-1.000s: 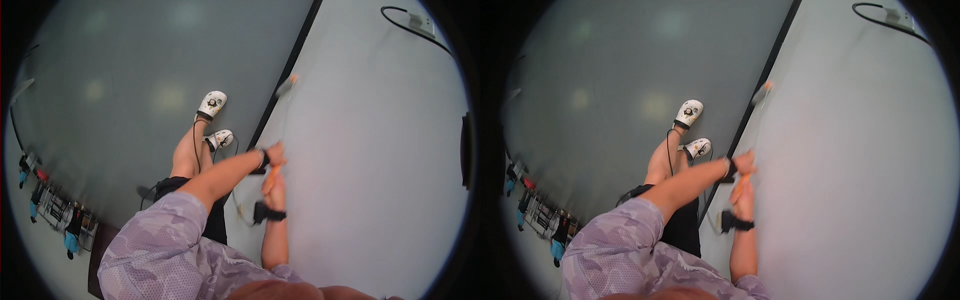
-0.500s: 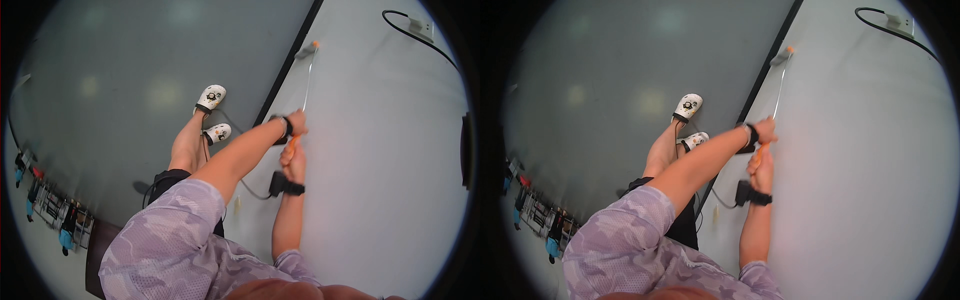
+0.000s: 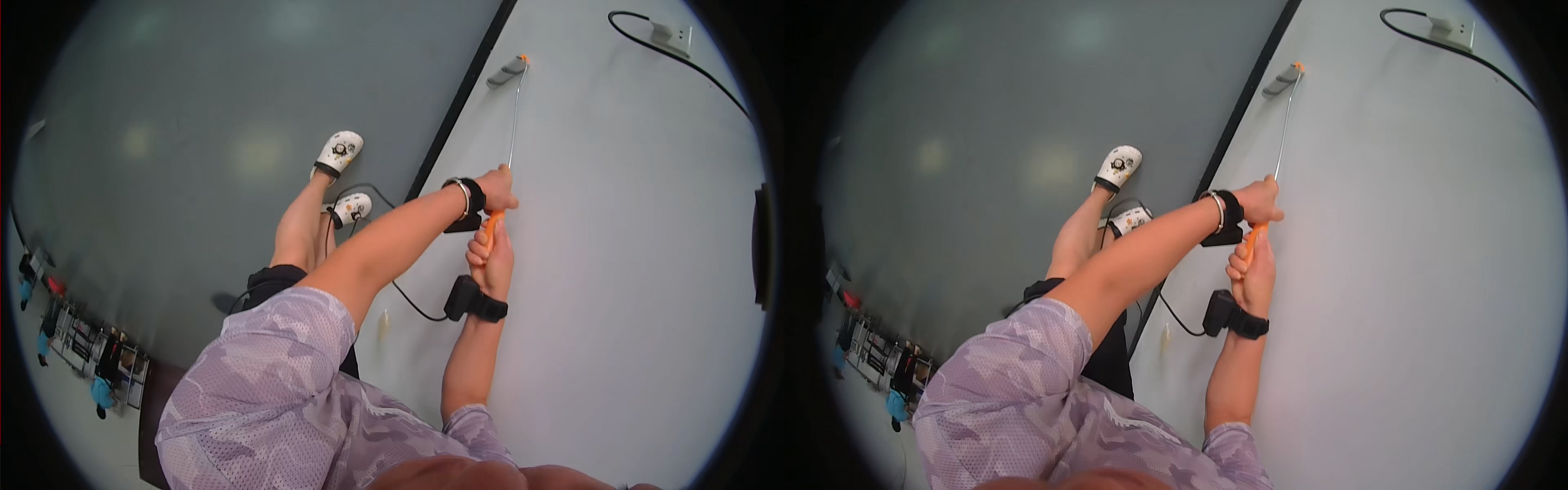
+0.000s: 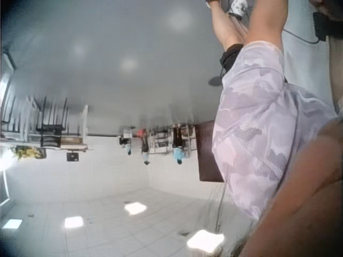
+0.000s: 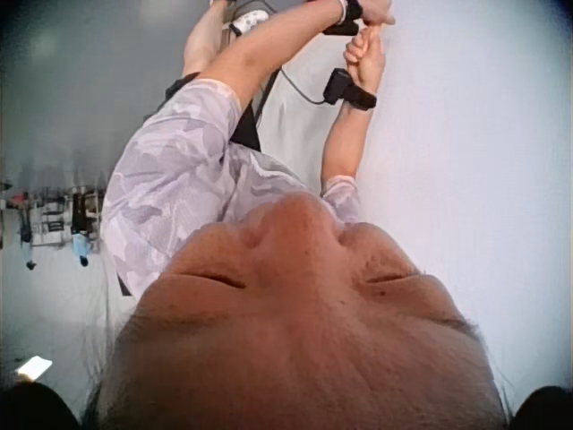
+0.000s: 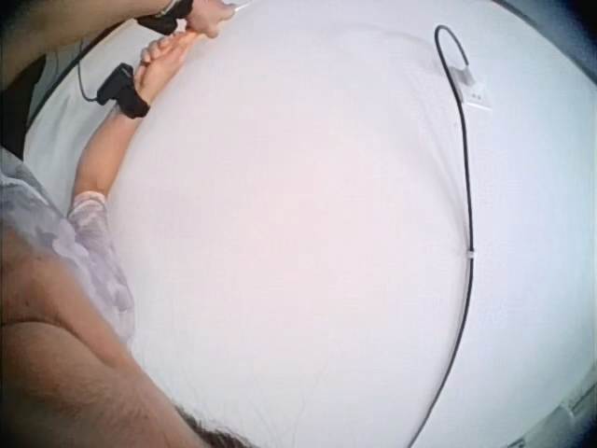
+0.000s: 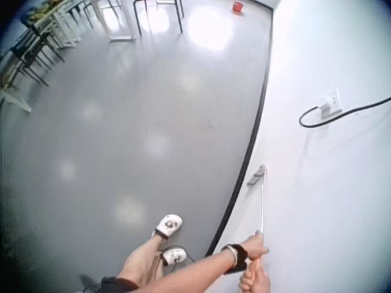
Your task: Painting a white wall with a paint roller and a bucket.
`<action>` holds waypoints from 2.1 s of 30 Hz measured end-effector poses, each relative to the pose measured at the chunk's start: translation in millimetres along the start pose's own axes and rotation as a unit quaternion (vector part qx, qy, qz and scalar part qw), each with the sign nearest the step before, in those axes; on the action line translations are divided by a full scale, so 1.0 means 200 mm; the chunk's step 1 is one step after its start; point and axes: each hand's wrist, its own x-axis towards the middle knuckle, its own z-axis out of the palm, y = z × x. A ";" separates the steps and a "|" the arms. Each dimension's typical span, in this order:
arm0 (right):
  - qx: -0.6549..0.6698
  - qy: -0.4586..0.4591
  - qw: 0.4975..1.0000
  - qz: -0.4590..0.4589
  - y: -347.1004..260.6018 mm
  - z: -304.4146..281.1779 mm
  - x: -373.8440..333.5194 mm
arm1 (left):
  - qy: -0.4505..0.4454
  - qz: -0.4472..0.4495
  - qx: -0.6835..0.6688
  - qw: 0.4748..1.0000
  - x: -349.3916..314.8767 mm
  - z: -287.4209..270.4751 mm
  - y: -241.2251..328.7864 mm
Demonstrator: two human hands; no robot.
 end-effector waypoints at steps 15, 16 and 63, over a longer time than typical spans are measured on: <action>0.021 0.045 0.996 0.079 0.29 -0.12 -0.40 | 0.076 -0.007 0.028 0.997 -0.36 0.43 -0.33; 0.013 0.032 0.998 0.045 0.22 -0.10 -0.32 | 0.058 0.023 0.046 0.997 -0.24 0.34 -0.27; -0.008 0.103 0.979 0.176 0.82 -0.38 -0.36 | -0.052 -0.083 0.063 0.993 -0.44 0.70 -0.85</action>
